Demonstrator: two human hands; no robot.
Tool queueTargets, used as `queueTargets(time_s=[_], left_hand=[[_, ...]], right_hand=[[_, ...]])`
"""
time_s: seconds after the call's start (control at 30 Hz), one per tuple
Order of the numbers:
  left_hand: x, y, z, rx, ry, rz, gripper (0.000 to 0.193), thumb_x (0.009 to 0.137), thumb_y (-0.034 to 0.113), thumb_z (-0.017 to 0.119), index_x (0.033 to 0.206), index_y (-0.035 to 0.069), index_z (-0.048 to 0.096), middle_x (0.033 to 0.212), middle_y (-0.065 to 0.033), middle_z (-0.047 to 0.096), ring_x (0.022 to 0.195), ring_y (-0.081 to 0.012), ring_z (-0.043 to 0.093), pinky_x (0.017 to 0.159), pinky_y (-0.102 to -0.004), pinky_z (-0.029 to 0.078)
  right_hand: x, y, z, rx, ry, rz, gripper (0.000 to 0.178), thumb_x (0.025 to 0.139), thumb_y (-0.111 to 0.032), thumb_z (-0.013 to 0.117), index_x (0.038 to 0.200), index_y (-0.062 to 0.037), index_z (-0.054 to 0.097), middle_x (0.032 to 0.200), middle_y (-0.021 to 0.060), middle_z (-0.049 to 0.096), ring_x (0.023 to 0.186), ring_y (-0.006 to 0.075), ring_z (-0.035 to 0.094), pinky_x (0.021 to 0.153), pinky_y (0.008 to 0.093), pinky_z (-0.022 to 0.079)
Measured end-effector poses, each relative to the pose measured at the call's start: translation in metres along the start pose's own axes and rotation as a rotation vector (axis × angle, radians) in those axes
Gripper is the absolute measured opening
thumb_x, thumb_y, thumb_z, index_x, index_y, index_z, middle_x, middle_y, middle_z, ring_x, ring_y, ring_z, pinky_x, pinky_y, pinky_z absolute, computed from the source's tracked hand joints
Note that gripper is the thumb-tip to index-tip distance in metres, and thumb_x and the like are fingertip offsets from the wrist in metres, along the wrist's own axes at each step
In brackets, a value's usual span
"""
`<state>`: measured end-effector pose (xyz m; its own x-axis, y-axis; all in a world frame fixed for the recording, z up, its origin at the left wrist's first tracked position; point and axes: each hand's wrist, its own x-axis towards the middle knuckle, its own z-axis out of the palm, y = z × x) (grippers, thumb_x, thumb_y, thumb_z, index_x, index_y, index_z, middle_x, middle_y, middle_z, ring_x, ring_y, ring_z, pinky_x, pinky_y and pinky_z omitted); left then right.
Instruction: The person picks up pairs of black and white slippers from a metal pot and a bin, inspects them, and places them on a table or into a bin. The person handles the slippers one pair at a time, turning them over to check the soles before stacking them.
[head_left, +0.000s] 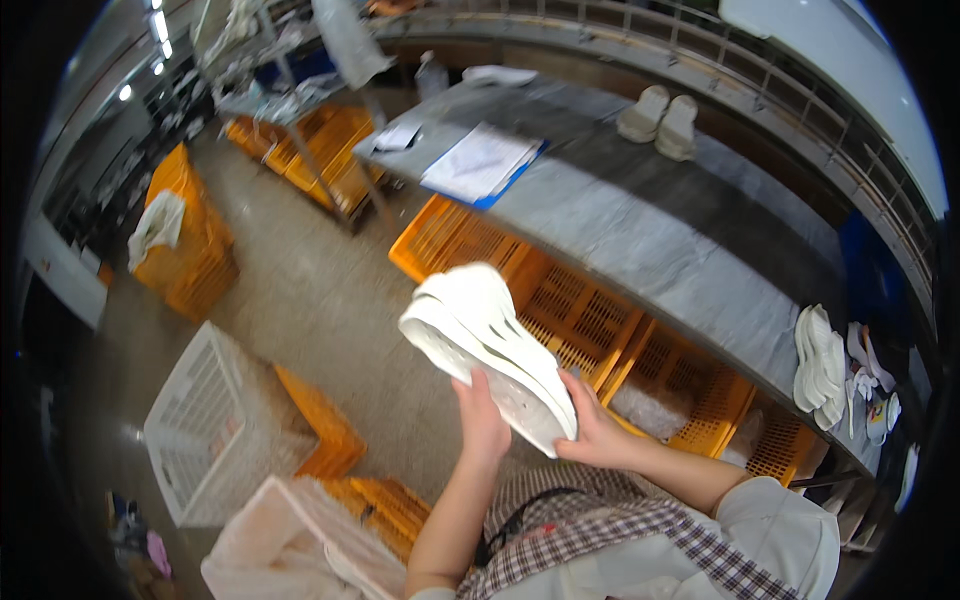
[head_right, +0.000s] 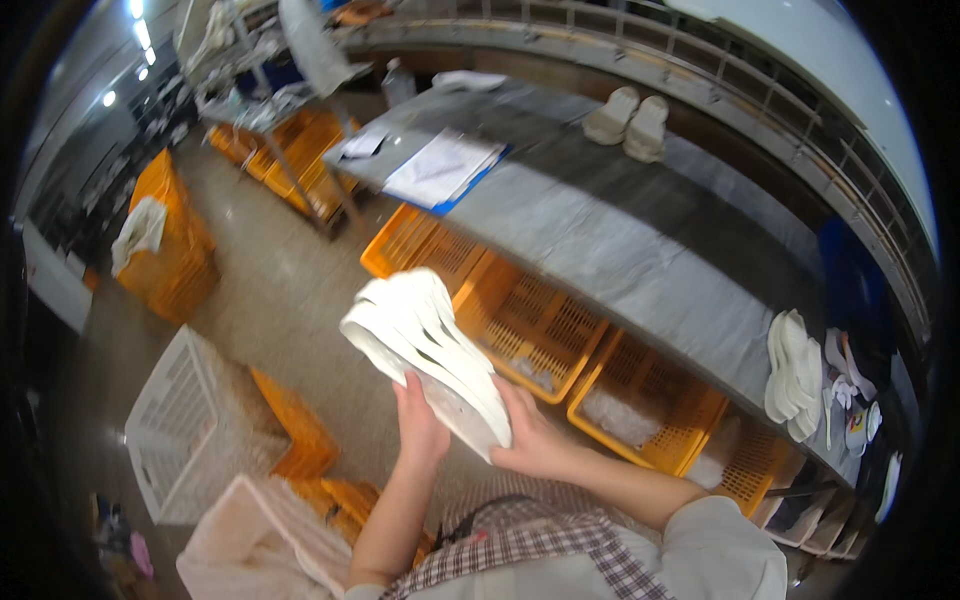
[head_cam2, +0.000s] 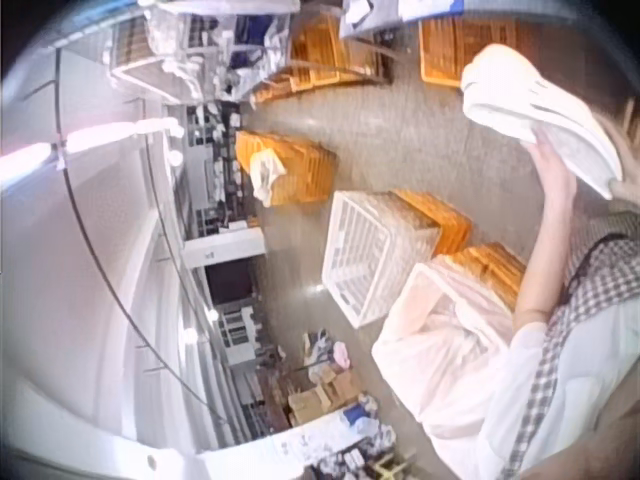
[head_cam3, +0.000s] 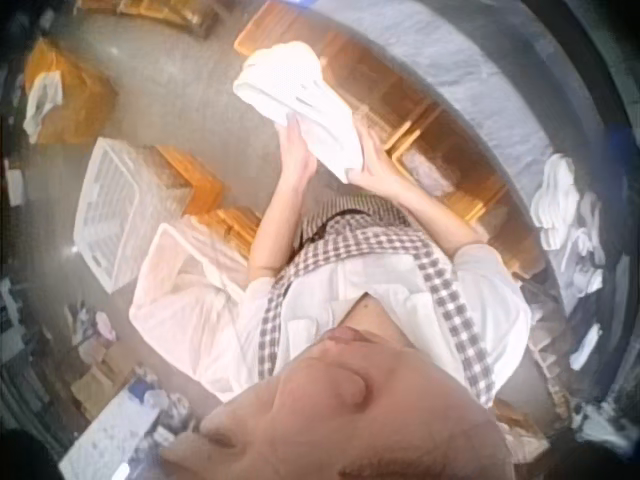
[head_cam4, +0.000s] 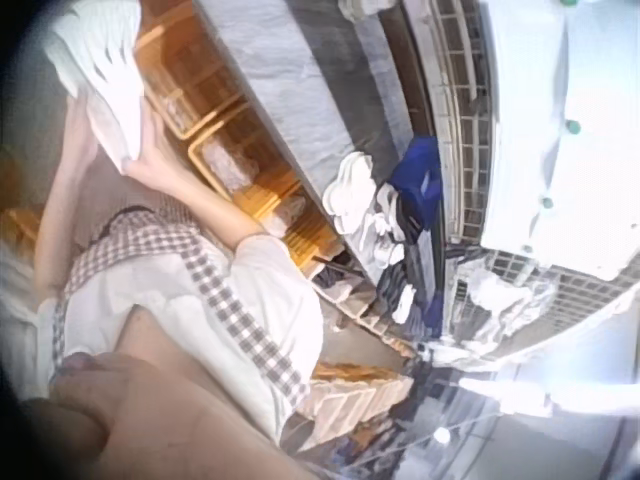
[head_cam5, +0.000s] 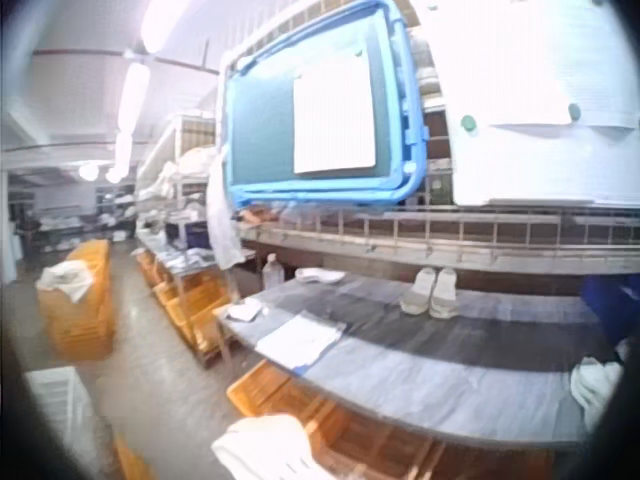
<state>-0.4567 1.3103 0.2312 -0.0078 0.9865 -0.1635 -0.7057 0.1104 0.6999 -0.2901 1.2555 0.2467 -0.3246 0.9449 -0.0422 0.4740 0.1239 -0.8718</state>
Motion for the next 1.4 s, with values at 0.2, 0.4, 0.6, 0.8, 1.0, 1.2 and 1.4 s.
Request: queueTargets(time_s=[0.2, 0.4, 0.6, 0.8, 1.0, 1.2, 1.4], left_hand=[[-0.044, 0.041, -0.071, -0.099, -0.092, 0.097, 0.067, 0.097, 0.039, 0.046, 0.145, 0.008, 0.009, 0.138, -0.0135, 0.035, 0.124, -0.0265, 0.044, 0.099, -0.0405, 0.043], [-0.087, 0.069, -0.085, -0.127, -0.146, 0.136, 0.062, 0.094, 0.041, 0.051, 0.139, 0.004, 0.029, 0.126, -0.0122, 0.049, 0.111, -0.0236, 0.055, 0.088, -0.0367, 0.052], [-0.104, 0.074, -0.087, -0.227, -0.102, 0.001, 0.056, 0.094, 0.043, 0.049, 0.129, 0.000, 0.043, 0.118, -0.0156, 0.057, 0.101, -0.0265, 0.062, 0.083, -0.0395, 0.055], [-0.103, 0.061, -0.086, -0.393, -0.065, -0.126, 0.062, 0.094, 0.053, 0.042, 0.131, 0.003, 0.041, 0.122, -0.0146, 0.055, 0.106, -0.0278, 0.059, 0.087, -0.0414, 0.053], [-0.105, 0.058, -0.087, -0.492, -0.059, -0.194, 0.067, 0.093, 0.057, 0.039, 0.132, 0.003, 0.041, 0.123, -0.0145, 0.054, 0.107, -0.0280, 0.059, 0.088, -0.0419, 0.053], [-0.100, 0.059, -0.090, -0.209, -0.099, 0.031, 0.065, 0.093, 0.052, 0.046, 0.134, 0.003, 0.036, 0.123, -0.0149, 0.053, 0.107, -0.0272, 0.059, 0.086, -0.0421, 0.053], [-0.104, 0.056, -0.090, 0.062, 0.003, 0.177, 0.061, 0.095, 0.034, 0.054, 0.140, 0.005, 0.025, 0.132, -0.0130, 0.044, 0.120, -0.0245, 0.047, 0.099, -0.0380, 0.042]], right_hand=[[0.004, -0.052, 0.057, 0.516, -0.023, -0.166, 0.085, 0.074, -0.028, 0.077, 0.135, -0.0039, 0.022, 0.131, 0.0205, 0.033, 0.124, 0.0314, 0.037, 0.106, 0.0447, 0.032], [0.005, -0.088, 0.068, 0.392, -0.211, -0.174, 0.094, 0.077, -0.032, 0.074, 0.145, -0.0006, 0.018, 0.136, 0.0192, 0.030, 0.130, 0.0317, 0.032, 0.106, 0.0411, 0.032], [0.007, -0.101, 0.079, 0.464, -0.316, -0.103, 0.097, 0.077, -0.042, 0.073, 0.143, 0.0041, 0.019, 0.136, 0.0248, 0.026, 0.122, 0.0332, 0.039, 0.101, 0.0398, 0.038], [0.017, -0.102, 0.081, 0.472, -0.319, 0.052, 0.094, 0.077, -0.042, 0.073, 0.141, 0.0051, 0.022, 0.135, 0.0261, 0.030, 0.120, 0.0329, 0.043, 0.100, 0.0386, 0.039], [0.019, -0.098, 0.080, 0.446, -0.334, 0.110, 0.094, 0.076, -0.039, 0.075, 0.140, 0.0045, 0.022, 0.133, 0.0235, 0.036, 0.121, 0.0297, 0.042, 0.101, 0.0375, 0.037], [0.018, -0.095, 0.070, 0.435, -0.398, -0.009, 0.091, 0.075, -0.040, 0.075, 0.135, 0.0057, 0.026, 0.130, 0.0255, 0.036, 0.120, 0.0315, 0.043, 0.101, 0.0389, 0.037], [0.026, -0.091, 0.068, 0.530, -0.318, 0.066, 0.080, 0.075, -0.036, 0.076, 0.129, 0.0042, 0.032, 0.119, 0.0199, 0.048, 0.115, 0.0251, 0.046, 0.098, 0.0370, 0.038]])
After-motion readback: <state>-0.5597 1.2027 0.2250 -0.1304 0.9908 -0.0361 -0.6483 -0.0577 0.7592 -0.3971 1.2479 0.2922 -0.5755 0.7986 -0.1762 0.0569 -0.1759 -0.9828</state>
